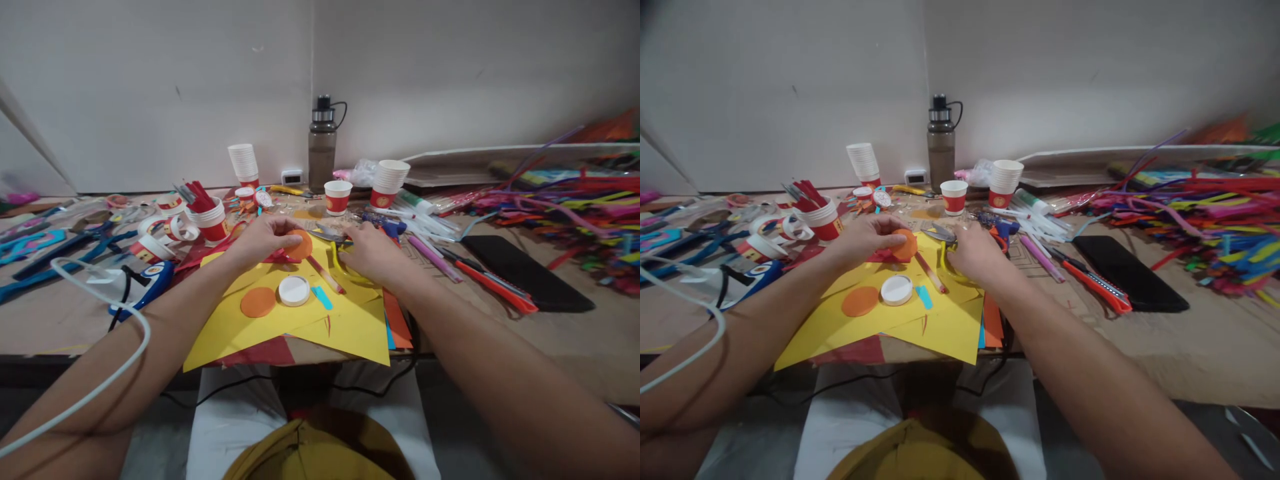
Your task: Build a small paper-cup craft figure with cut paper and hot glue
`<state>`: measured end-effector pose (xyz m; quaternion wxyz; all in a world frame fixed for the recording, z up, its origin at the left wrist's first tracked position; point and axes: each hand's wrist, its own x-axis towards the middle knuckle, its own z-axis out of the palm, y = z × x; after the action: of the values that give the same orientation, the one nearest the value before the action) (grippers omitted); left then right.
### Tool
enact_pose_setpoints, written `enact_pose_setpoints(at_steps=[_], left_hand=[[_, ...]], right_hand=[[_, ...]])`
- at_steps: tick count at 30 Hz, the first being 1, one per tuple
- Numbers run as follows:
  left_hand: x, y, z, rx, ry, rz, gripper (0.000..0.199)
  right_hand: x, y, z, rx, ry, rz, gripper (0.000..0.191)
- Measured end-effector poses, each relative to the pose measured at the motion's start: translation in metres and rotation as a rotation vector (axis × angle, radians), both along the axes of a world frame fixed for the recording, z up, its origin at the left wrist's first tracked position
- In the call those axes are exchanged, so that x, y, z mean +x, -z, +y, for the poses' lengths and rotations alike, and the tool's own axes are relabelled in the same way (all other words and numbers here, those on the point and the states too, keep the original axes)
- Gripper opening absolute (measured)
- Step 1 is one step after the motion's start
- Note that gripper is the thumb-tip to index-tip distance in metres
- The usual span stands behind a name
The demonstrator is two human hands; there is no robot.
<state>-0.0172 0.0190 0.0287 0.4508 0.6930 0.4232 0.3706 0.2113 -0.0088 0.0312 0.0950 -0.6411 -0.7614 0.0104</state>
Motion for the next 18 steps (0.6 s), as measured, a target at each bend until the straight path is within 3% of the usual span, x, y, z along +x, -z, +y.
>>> enact_pose_setpoints(at_steps=[5,9,15,18], left_hand=[[0.005,0.001,-0.007,-0.082,0.059,0.127,0.024],[0.010,0.002,-0.012,-0.094,0.047,0.159,0.016],[0.010,-0.003,-0.012,0.207,0.025,0.370,0.015],[0.001,-0.009,-0.005,0.346,-0.066,0.424,0.016]], right_hand=[[0.000,-0.003,-0.003,-0.024,-0.046,-0.066,0.042],[-0.001,0.000,-0.003,0.124,-0.048,-0.073,0.039],[-0.007,-0.009,-0.011,0.208,-0.349,0.285,0.016],[-0.009,-0.014,-0.014,0.205,-0.392,0.363,0.011]])
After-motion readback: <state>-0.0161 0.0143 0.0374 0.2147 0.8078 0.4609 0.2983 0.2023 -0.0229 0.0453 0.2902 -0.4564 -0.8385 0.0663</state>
